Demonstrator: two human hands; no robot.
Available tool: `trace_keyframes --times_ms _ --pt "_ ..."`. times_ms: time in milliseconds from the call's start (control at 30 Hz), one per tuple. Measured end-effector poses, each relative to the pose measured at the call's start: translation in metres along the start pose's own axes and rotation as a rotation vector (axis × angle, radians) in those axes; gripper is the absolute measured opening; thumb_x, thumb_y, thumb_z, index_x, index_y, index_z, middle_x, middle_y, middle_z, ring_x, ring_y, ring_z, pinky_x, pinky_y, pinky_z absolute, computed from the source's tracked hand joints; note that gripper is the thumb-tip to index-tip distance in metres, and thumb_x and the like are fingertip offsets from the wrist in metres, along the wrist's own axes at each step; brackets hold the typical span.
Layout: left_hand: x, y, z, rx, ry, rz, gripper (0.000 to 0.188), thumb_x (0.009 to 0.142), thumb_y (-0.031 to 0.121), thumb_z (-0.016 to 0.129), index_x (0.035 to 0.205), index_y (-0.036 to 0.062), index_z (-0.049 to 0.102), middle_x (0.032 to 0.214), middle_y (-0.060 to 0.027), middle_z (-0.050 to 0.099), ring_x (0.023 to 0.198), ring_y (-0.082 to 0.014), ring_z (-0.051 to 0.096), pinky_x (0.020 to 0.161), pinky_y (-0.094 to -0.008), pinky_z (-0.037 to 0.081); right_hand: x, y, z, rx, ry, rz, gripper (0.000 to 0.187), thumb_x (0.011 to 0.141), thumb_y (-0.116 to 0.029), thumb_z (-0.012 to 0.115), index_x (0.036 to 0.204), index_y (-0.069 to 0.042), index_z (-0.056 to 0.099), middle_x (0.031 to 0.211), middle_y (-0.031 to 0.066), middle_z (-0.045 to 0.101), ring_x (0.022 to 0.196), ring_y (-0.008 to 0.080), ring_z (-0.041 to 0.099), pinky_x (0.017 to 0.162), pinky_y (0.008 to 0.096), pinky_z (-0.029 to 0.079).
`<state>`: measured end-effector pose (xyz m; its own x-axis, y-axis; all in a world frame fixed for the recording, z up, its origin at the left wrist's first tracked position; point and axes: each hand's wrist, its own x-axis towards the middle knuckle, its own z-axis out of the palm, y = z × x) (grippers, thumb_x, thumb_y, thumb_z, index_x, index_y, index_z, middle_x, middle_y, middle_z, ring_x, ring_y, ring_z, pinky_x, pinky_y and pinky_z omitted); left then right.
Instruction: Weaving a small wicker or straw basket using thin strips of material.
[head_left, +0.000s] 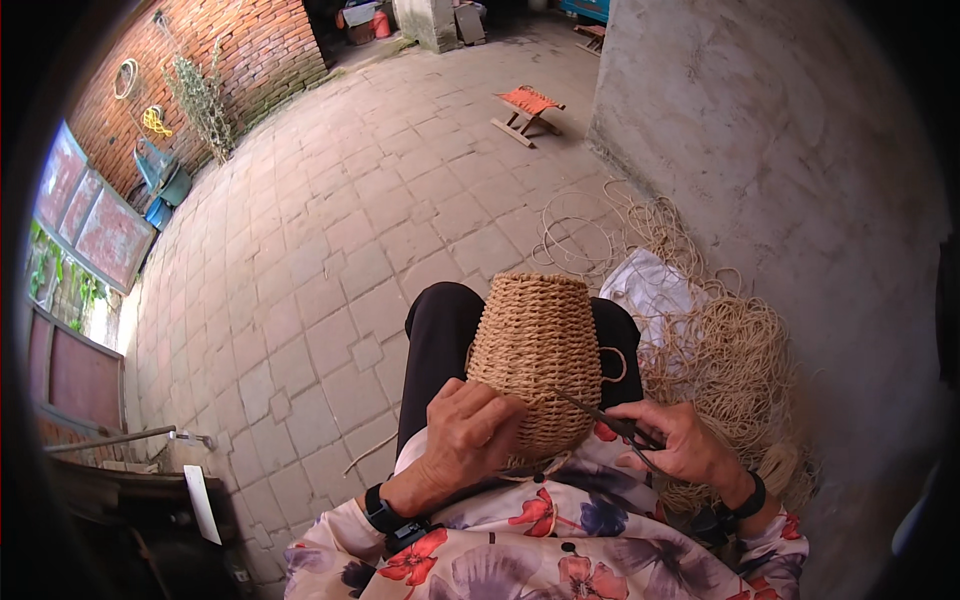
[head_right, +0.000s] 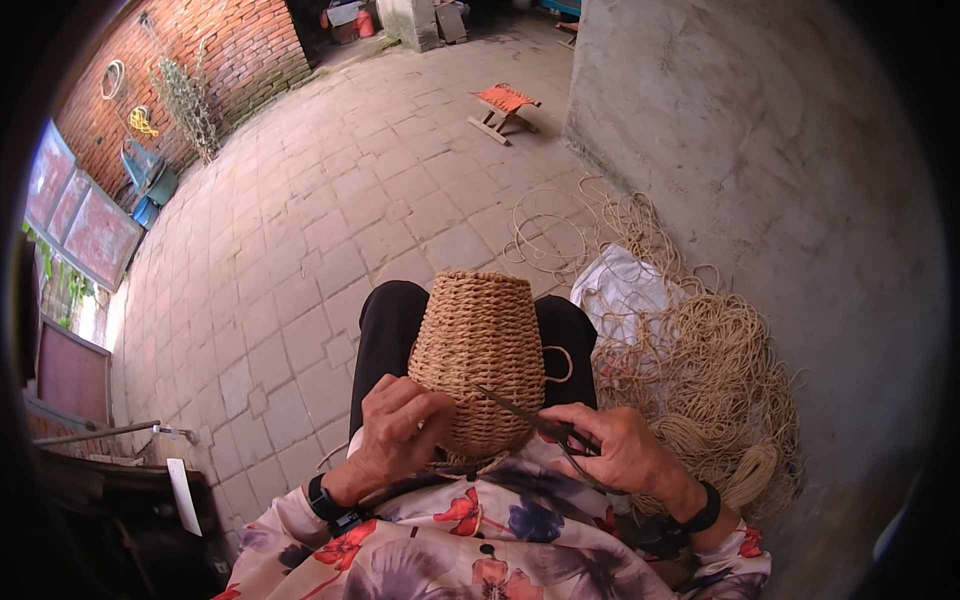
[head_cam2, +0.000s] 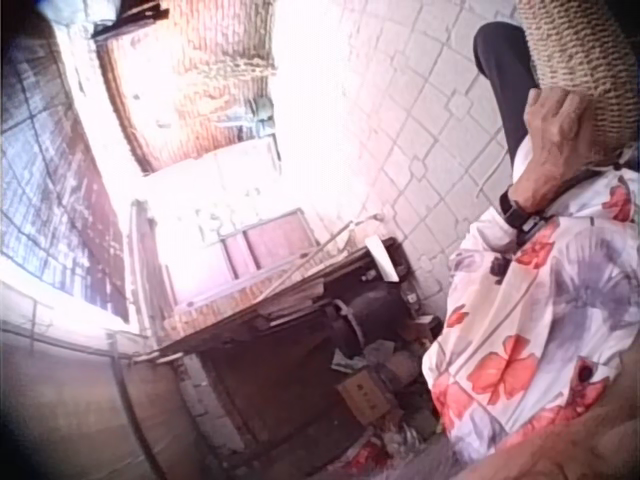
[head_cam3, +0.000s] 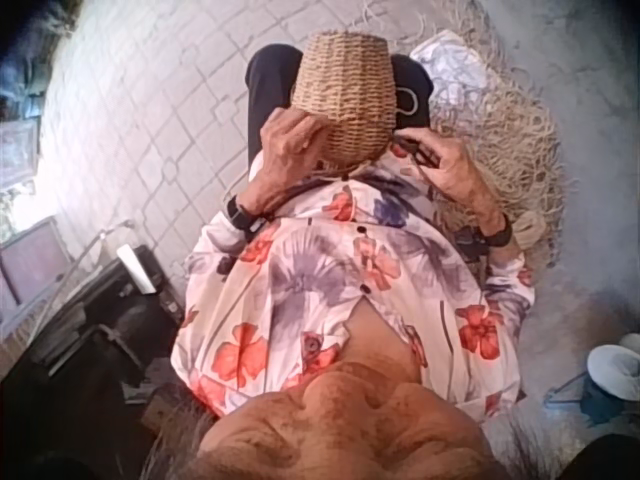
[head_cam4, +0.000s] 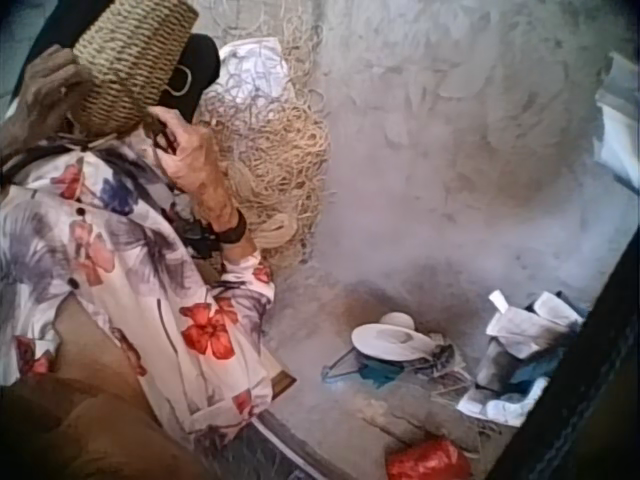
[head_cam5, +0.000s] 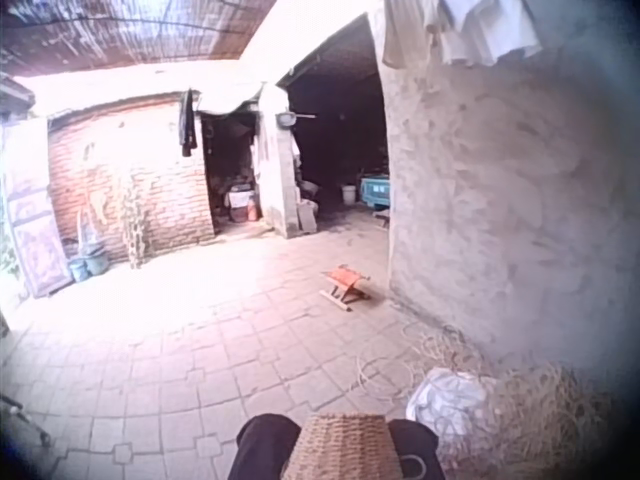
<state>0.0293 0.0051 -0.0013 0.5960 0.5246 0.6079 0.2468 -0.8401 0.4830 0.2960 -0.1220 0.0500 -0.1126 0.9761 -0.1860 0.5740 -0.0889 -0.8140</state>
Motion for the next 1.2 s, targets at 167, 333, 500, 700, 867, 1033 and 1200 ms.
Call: trace_keyframes --times_ms 167,333,500,700,867,1033,1200 --pt "0.000 -0.002 0.002 -0.049 0.014 -0.110 0.017 0.074 0.004 0.075 0.088 0.0099 0.068 0.074 -0.0027 0.061 0.065 -0.0212 0.058 0.060 -0.0344 0.040 0.001 0.003 0.005 -0.048 0.045 -0.199 0.053 0.076 -0.017 0.083 0.124 -0.009 0.063 0.078 0.0064 0.064 0.061 0.0156 0.059 0.059 0.0278 0.049" --pt "0.001 -0.001 0.001 -0.069 0.018 -0.159 0.014 0.076 0.004 0.075 0.087 0.0102 0.068 0.075 -0.0035 0.061 0.065 -0.0219 0.057 0.060 -0.0349 0.040 0.003 0.005 0.009 -0.074 0.188 -0.142 0.049 0.075 -0.009 0.082 0.120 -0.005 0.064 0.080 0.0053 0.064 0.062 0.0125 0.057 0.058 0.0259 0.049" --pt "0.001 -0.002 -0.002 -0.080 -0.032 -0.116 0.017 0.075 0.005 0.077 0.090 0.0085 0.069 0.078 -0.0048 0.064 0.066 -0.0239 0.057 0.061 -0.0356 0.043 0.008 -0.001 0.008 0.092 0.247 -0.048 0.049 0.075 -0.009 0.084 0.120 -0.005 0.064 0.089 0.0032 0.064 0.069 0.0080 0.057 0.061 0.0238 0.048" --pt "0.002 -0.001 -0.002 -0.019 -0.043 -0.147 0.017 0.075 0.004 0.077 0.090 0.0084 0.069 0.079 -0.0063 0.064 0.069 -0.0243 0.060 0.062 -0.0352 0.046 0.008 -0.008 0.003 0.073 0.139 -0.075 0.053 0.076 -0.013 0.085 0.124 -0.008 0.064 0.089 0.0022 0.064 0.070 0.0063 0.057 0.061 0.0231 0.048" --pt "0.004 0.000 0.002 -0.150 -0.053 -0.302 0.013 0.077 0.003 0.075 0.087 0.0040 0.068 0.078 -0.0078 0.063 0.068 -0.0210 0.062 0.060 -0.0326 0.049 0.003 -0.004 0.001 0.120 0.101 0.017 0.052 0.077 -0.014 0.085 0.123 -0.007 0.064 0.084 0.0007 0.064 0.068 0.0055 0.056 0.060 0.0224 0.047" --pt "0.012 0.001 -0.002 -0.269 -0.102 -0.442 0.008 0.080 0.003 0.072 0.085 0.0009 0.067 0.076 -0.0077 0.061 0.066 -0.0172 0.062 0.062 -0.0288 0.049 0.003 0.000 0.001 0.097 0.095 -0.009 0.050 0.077 -0.014 0.085 0.122 -0.007 0.065 0.082 0.0010 0.064 0.068 0.0053 0.056 0.060 0.0221 0.047" --pt "0.011 -0.004 -0.005 -0.488 -0.146 -0.600 0.007 0.083 0.007 0.068 0.085 -0.0004 0.067 0.076 -0.0033 0.064 0.066 -0.0087 0.058 0.062 -0.0251 0.047 0.003 0.007 -0.001 0.080 0.095 -0.011 0.047 0.078 -0.014 0.084 0.121 -0.007 0.066 0.081 0.0014 0.065 0.069 0.0060 0.058 0.061 0.0231 0.048"
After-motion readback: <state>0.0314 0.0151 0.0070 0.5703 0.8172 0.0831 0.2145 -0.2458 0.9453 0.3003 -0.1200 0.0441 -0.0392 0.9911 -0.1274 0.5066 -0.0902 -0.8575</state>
